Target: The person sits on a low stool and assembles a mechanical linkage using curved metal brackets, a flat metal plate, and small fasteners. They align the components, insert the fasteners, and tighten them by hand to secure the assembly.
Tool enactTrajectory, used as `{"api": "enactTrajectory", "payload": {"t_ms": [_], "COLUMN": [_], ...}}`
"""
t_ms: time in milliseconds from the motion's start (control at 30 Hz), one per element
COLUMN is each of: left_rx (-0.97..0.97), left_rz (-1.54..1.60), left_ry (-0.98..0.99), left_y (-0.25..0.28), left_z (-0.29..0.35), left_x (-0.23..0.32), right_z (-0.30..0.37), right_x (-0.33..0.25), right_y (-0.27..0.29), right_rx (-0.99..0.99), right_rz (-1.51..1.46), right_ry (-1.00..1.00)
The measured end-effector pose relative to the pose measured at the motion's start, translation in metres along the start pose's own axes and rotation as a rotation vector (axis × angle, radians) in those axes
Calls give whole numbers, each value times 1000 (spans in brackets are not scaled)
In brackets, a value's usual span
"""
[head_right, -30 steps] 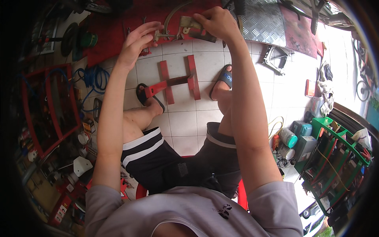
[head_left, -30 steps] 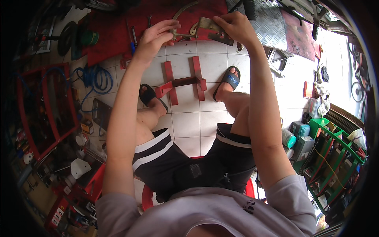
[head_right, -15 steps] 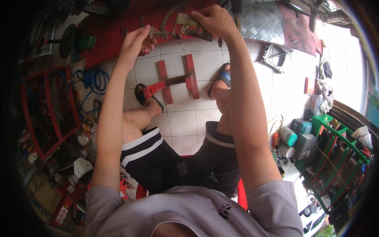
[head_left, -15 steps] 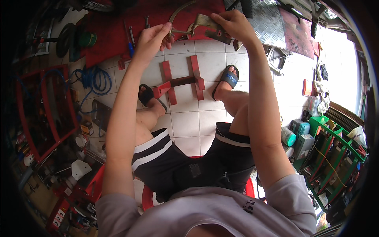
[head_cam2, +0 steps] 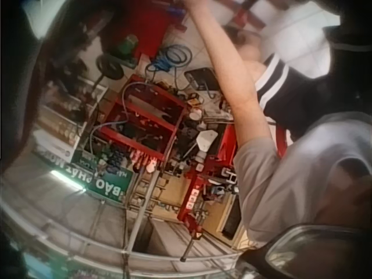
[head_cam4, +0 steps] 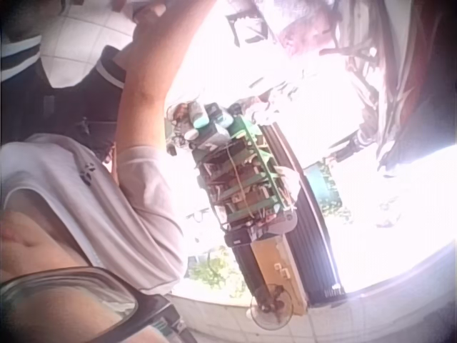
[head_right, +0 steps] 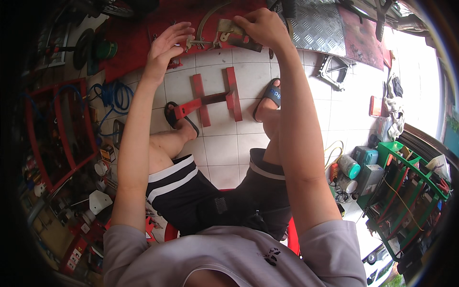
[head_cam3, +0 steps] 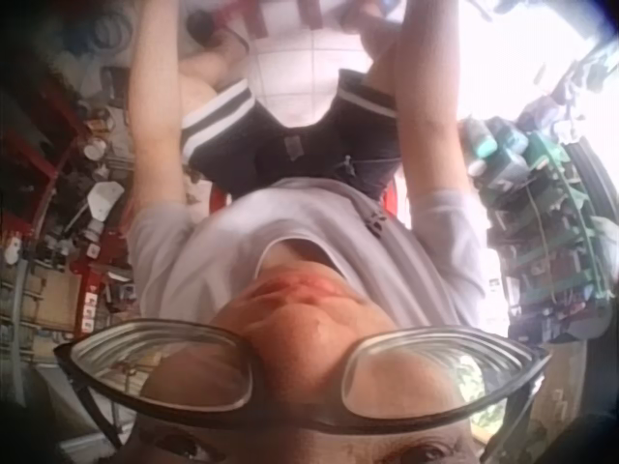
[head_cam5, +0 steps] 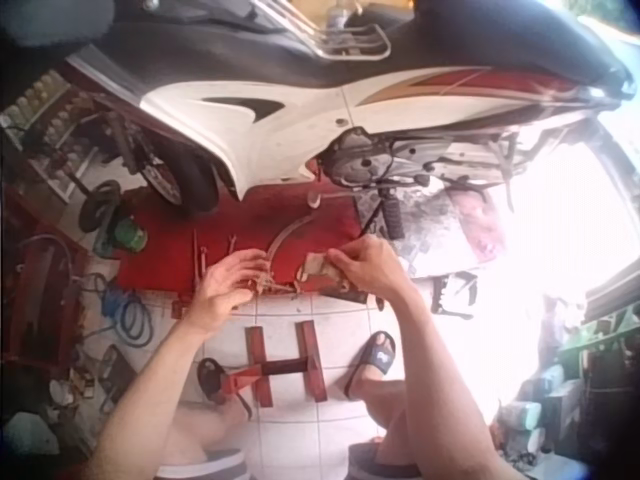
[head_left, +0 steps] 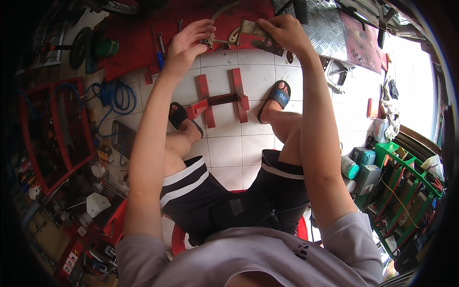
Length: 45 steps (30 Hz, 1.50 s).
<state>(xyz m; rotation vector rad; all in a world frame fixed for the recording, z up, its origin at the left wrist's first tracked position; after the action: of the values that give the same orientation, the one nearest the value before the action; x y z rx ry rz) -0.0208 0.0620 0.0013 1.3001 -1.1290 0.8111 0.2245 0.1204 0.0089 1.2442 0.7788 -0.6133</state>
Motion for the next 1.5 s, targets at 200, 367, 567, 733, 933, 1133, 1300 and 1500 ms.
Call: {"api": "enactTrajectory", "payload": {"t_ms": [200, 367, 567, 733, 933, 1133, 1300, 1500], "left_rx": [-102, -177, 0, -176, -102, -111, -281, 9], "left_rz": [-33, -61, -72, -22, 0, 21, 25, -10], "left_ry": [75, 299, 28, 351, 177, 26, 465, -9], "left_y": [2, -1, -7, -1, -5, -12, -1, -13], "left_z": [3, 6, 4, 6, 4, 5, 7, 1], "left_x": [-4, -4, -5, -10, -3, 3, -15, -2], "right_z": [-2, 0, 0, 0, 5, 1, 2, 2], "right_x": [-2, -3, -2, 2, -10, -1, -3, -4], "right_y": [-2, -1, -2, 0, 1, -2, -1, 0], "right_rx": [-35, 10, 36, 73, 44, 64, 68, 80], "right_rz": [22, 19, 37, 41, 23, 80, 50, 61], "right_ry": [-10, 98, 107, 140, 77, 118, 118, 121]}}
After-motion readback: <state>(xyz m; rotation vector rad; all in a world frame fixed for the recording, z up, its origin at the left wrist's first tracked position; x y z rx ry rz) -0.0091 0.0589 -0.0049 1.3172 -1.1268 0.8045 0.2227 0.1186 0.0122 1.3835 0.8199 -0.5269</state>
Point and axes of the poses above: each hand's wrist, its own z-axis away from the middle knuckle, its own y-axis out of the back of the hand, x = y × z, the point moved 4 cm from there along -z, towards the middle knuckle, and after that the axes turned 11 degrees about -z, right-handed, at the moved point
